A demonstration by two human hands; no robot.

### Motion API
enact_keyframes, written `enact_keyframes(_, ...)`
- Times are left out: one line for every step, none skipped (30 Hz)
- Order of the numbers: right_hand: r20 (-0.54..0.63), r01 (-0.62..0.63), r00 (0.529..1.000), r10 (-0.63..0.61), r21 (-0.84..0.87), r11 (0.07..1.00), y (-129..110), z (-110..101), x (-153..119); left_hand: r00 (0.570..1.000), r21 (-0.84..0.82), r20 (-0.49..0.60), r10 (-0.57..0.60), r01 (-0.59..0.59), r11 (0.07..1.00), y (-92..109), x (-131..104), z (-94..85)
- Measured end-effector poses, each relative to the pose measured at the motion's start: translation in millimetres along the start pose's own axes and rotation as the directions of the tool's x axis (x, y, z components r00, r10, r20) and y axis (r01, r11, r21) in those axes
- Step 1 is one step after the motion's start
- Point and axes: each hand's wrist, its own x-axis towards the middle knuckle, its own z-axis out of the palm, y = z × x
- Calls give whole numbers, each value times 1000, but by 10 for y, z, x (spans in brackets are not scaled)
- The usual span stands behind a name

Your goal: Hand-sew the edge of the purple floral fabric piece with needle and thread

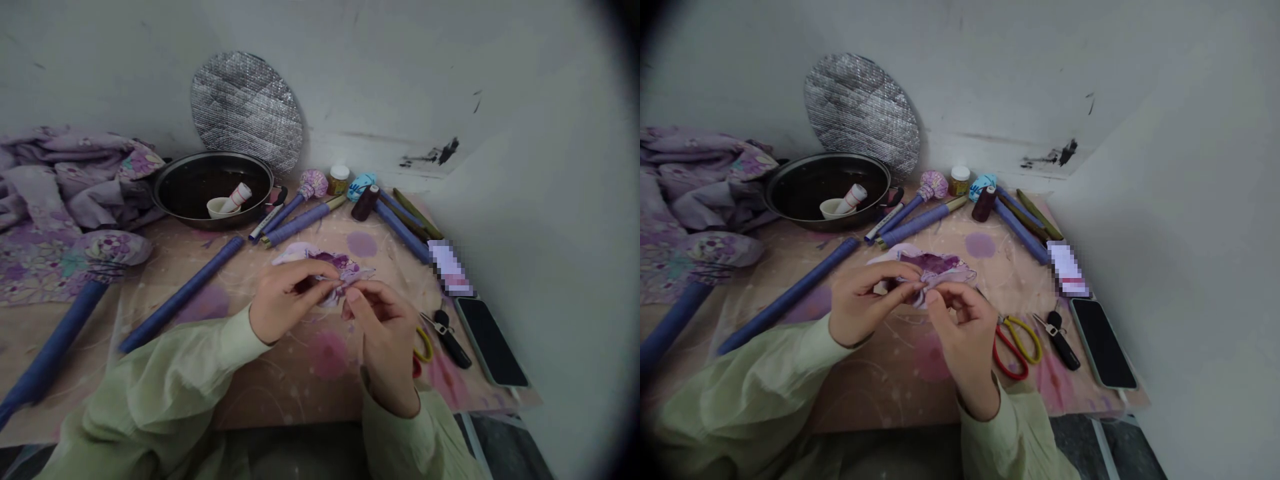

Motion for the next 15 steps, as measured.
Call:
enact_keyframes(7, 6, 1000, -6, -7, 1000, -4, -15, -3, 1000, -9, 3, -14, 14, 1000, -6, -2, 5)
enact_keyframes(16, 11, 1000, -11, -12, 1000, -6, -29, -7, 1000, -19, 7, -27, 28, 999, -13, -4, 10)
enact_keyframes(24, 15, 1000, -14, -14, 1000, -6, -41, -13, 999, -30, 11, -38, 39, 999, -19, -4, 14)
enact_keyframes(31, 17, 999, -17, -16, 1000, -7, -51, -18, 999, -40, 13, -48, 49, 998, -24, -4, 18)
enact_keyframes(34, 20, 999, -19, -20, 1000, -8, -58, -23, 998, -48, 14, -57, 58, 997, -27, -3, 22)
enact_keyframes(32, 24, 999, -23, -26, 999, -9, -62, -26, 998, -52, 14, -64, 65, 997, -28, -1, 25)
enact_keyframes(27, 29, 999, -28, -33, 999, -10, -64, -29, 997, -54, 15, -69, 70, 996, -26, 2, 27)
enact_keyframes(20, 34, 999, -34, -40, 999, -11, -64, -31, 997, -54, 14, -71, 72, 996, -21, 6, 29)
enact_keyframes(15, 38, 999, -38, -47, 998, -12, -63, -32, 998, -53, 10, -70, 70, 996, -15, 9, 29)
enact_keyframes(9, 41, 999, -40, -55, 998, -12, -60, -35, 998, -48, 5, -66, 66, 997, -7, 13, 29)
enact_keyframes(4, 42, 999, -42, -64, 997, -12, -57, -39, 998, -41, 0, -61, 61, 997, 0, 16, 29)
enact_keyframes(1, 42, 999, -42, -76, 996, -10, -53, -44, 999, -30, -5, -53, 53, 998, 7, 19, 27)
enact_keyframes(-4, 41, 999, -42, -90, 995, -7, -48, -50, 999, -16, -8, -44, 43, 999, 13, 21, 25)
enact_keyframes(-9, 43, 999, -44, -102, 994, -4, -43, -57, 999, -1, -9, -32, 32, 999, 17, 22, 23)
enact_keyframes(-17, 44, 999, -47, -111, 993, 0, -36, -64, 1000, 13, -7, -22, 22, 1000, 21, 22, 21)
